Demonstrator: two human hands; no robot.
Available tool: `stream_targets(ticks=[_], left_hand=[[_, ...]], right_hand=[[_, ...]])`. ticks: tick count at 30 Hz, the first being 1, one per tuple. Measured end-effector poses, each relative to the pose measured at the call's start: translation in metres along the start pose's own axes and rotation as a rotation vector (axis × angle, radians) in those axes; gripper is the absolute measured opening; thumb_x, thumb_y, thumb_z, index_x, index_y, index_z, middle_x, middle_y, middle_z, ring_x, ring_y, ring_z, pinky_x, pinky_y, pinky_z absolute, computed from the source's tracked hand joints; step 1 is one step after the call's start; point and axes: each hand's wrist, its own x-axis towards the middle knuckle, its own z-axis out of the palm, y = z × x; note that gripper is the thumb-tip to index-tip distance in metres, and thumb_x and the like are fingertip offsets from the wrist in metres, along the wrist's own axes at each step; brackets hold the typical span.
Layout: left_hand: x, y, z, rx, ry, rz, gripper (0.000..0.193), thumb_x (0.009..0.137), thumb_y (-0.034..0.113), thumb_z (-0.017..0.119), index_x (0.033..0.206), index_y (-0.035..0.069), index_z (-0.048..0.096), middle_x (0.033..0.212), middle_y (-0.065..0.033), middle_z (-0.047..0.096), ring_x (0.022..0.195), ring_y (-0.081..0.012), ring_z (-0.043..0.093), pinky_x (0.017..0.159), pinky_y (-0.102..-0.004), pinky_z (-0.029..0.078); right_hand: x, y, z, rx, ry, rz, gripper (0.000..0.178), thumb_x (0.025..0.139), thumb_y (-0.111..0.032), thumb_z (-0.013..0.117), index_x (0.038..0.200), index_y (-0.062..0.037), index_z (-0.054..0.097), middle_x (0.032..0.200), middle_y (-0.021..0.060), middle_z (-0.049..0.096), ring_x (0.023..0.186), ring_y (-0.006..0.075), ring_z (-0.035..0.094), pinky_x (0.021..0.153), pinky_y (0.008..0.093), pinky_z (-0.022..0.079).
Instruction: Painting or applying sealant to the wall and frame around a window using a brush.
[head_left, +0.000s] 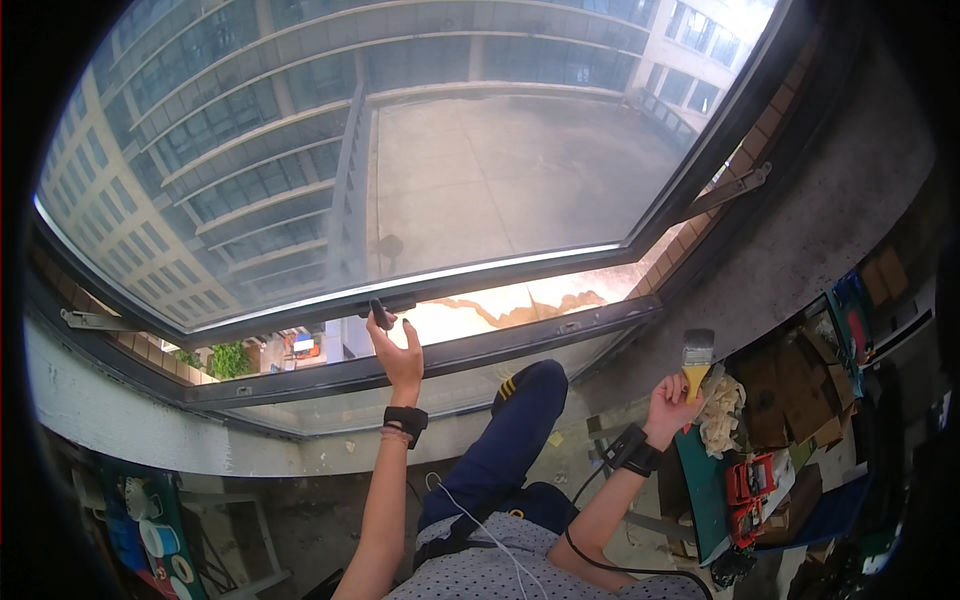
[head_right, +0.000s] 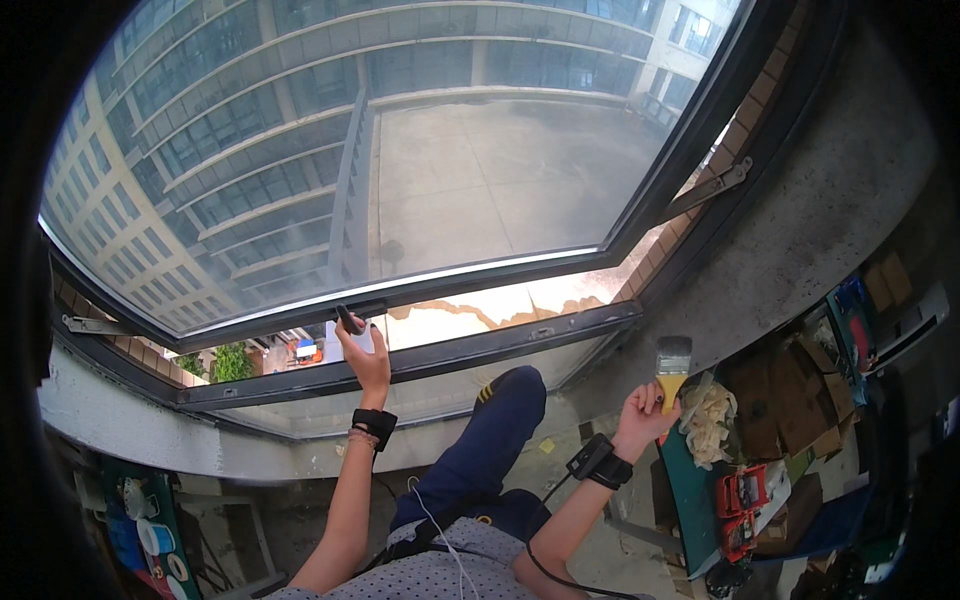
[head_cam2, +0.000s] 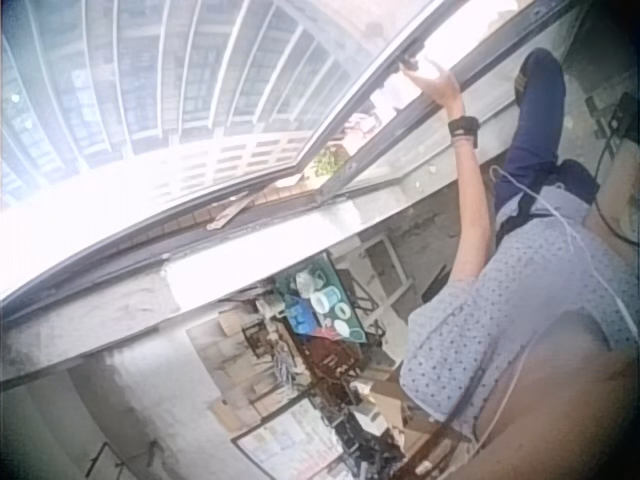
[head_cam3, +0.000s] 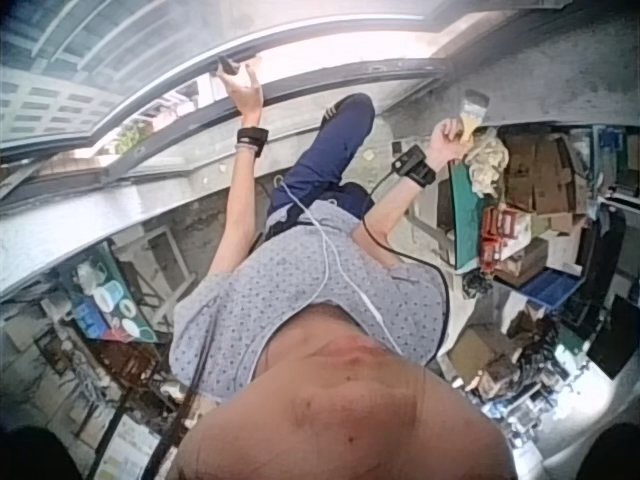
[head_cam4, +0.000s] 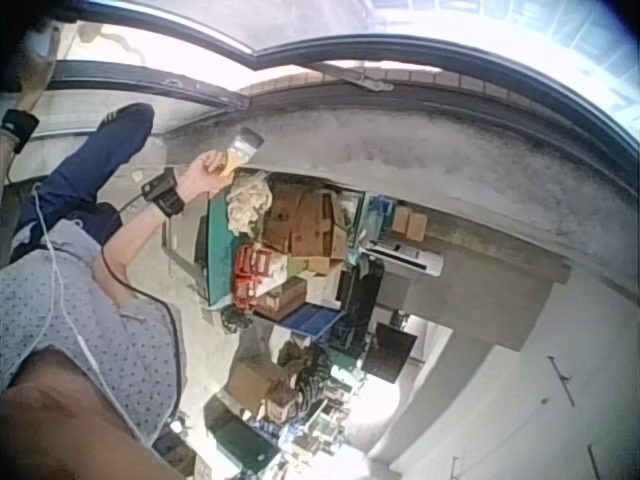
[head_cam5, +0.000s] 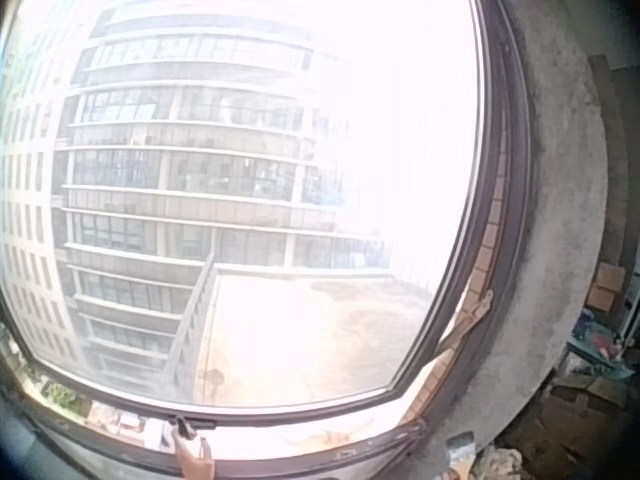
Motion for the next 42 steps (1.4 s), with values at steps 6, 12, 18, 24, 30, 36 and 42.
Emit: stream_targets(ticks=[6,12,18,24,30,36,42], left_hand=[[0.001,0.004,0.003,0.024,0.046,-0.009,0.037,0.078,0.004,0.055,0.112,-0.002,0.04,0.087,-0.0094,0.047,0.084,-0.0236,0.048,0.085,-0.0329,0.038],[0.0,0.001,0.005,0.073,0.053,-0.036,0.03,0.08,0.005,0.054,0.106,-0.001,0.041,0.087,-0.0095,0.046,0.084,-0.0251,0.047,0.084,-0.0344,0.038],[-0.001,0.006,0.006,0.151,0.067,-0.072,0.032,0.08,0.006,0.053,0.109,-0.002,0.04,0.09,-0.0104,0.045,0.089,-0.0273,0.047,0.087,-0.0354,0.037],[-0.003,-0.005,0.005,0.213,0.075,-0.067,0.037,0.079,0.005,0.052,0.113,-0.003,0.04,0.09,-0.0104,0.047,0.087,-0.0269,0.048,0.083,-0.0383,0.039],[-0.005,-0.006,0.009,0.26,0.08,-0.058,0.042,0.077,0.004,0.052,0.117,-0.003,0.04,0.09,-0.01,0.049,0.085,-0.0266,0.049,0.083,-0.0403,0.039],[-0.004,-0.004,0.01,0.251,0.081,-0.047,0.041,0.077,0.003,0.052,0.116,-0.003,0.04,0.09,-0.0106,0.049,0.086,-0.0271,0.05,0.082,-0.0401,0.039],[-0.003,-0.006,0.008,0.259,0.079,-0.034,0.037,0.077,0.002,0.05,0.113,-0.003,0.041,0.09,-0.0114,0.047,0.087,-0.0276,0.049,0.081,-0.0402,0.04]], right_hand=[[0.002,0.0,0.003,-0.088,0.026,-0.072,0.022,0.086,-0.023,0.049,0.08,-0.0019,0.046,0.063,0.0021,0.04,0.045,0.01,0.028,0.043,0.0241,0.024],[0.006,0.025,0.018,-0.54,0.076,-0.251,0.031,0.09,-0.031,0.045,0.099,-0.0026,0.052,0.064,0.0027,0.044,0.044,0.008,0.03,0.039,0.0207,0.022],[0.009,0.107,0.072,-1.049,-0.105,-0.319,0.046,0.097,-0.042,0.035,0.122,-0.0066,0.051,0.069,-0.0018,0.047,0.048,0.0018,0.033,0.04,0.0151,0.023],[0.018,0.178,0.098,-1.198,-0.222,-0.486,0.039,0.097,-0.033,0.04,0.121,-0.004,0.052,0.064,-0.0036,0.046,0.048,0.0012,0.036,0.044,0.0146,0.028],[0.007,0.232,0.081,-1.346,-0.304,-0.499,0.029,0.095,-0.016,0.044,0.115,-0.0002,0.058,0.069,-0.0002,0.05,0.055,0.0036,0.042,0.046,0.0174,0.035],[-0.029,0.271,0.073,-1.433,-0.571,-0.673,0.028,0.094,-0.013,0.043,0.116,-0.0006,0.056,0.067,0.0022,0.052,0.051,0.0051,0.042,0.045,0.0201,0.034],[-0.073,0.303,0.074,-1.372,-0.871,-0.213,0.024,0.092,-0.011,0.046,0.108,0.0004,0.06,0.07,0.007,0.058,0.052,0.0081,0.048,0.048,0.0225,0.039]])
